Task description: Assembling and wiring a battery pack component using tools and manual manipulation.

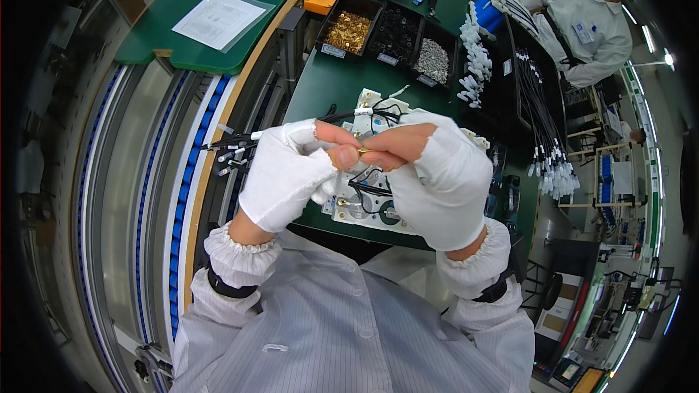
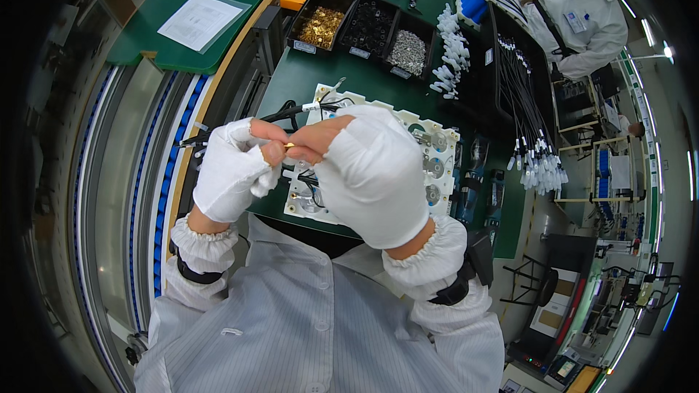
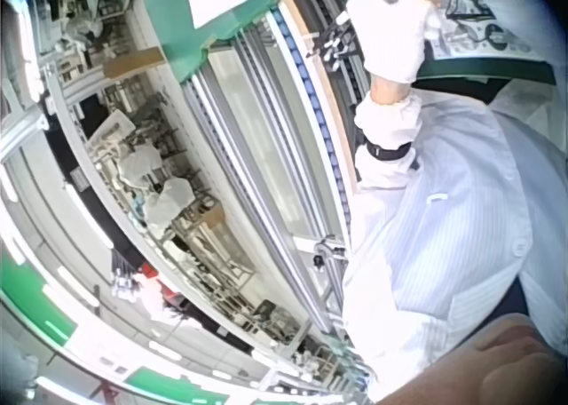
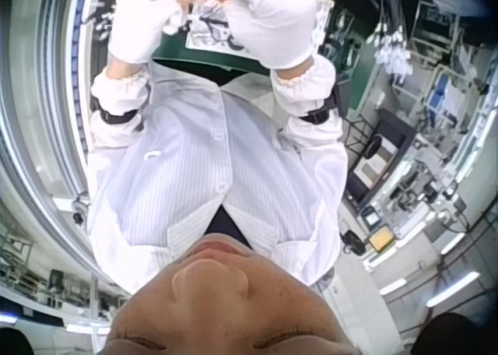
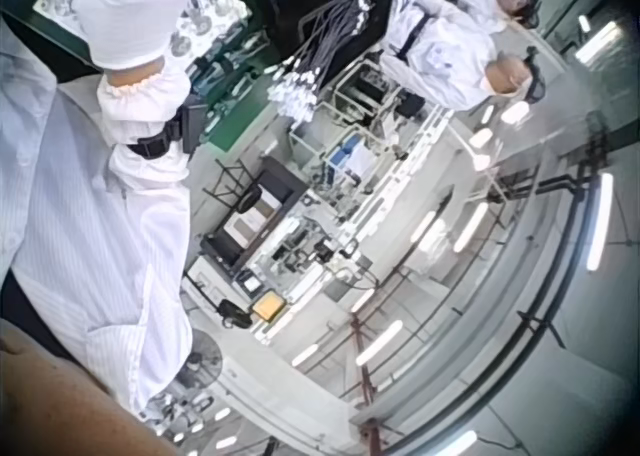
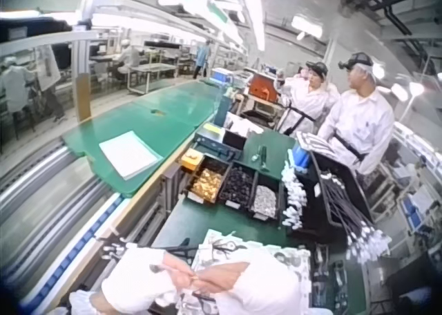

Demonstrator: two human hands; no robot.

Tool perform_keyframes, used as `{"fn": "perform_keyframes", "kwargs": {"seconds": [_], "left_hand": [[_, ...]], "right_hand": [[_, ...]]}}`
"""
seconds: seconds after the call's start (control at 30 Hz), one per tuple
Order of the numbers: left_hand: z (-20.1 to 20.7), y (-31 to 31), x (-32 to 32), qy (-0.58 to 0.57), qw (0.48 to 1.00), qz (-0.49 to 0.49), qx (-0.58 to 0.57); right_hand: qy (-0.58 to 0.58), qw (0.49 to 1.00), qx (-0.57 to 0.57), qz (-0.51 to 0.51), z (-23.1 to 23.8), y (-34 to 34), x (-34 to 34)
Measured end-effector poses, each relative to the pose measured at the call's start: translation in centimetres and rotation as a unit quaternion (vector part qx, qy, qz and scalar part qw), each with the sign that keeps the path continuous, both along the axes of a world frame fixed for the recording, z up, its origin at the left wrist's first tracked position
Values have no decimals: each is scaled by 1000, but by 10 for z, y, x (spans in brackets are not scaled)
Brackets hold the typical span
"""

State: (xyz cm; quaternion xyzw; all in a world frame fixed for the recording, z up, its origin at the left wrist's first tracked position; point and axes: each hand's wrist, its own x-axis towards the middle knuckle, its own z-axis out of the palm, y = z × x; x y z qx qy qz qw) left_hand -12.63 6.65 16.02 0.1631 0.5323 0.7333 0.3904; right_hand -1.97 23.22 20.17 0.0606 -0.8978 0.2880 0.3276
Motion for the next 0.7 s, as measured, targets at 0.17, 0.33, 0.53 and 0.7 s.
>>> {"fn": "perform_keyframes", "kwargs": {"seconds": [0.17, 0.33, 0.53, 0.7], "left_hand": [[4, 1, -12, 22, 996, -40, -83], [6, 2, -20, 35, 992, -99, -74], [-5, 18, -7, 333, 925, 56, -174], [2, 27, 8, 373, 907, -44, -191]], "right_hand": [[38, 990, 126, 43, -9, 9, 0], [-31, 990, 125, 53, -2, 8, 0], [-107, 987, 54, -111, -6, 20, 12], [-209, 973, 2, -97, -19, 21, 17]]}}
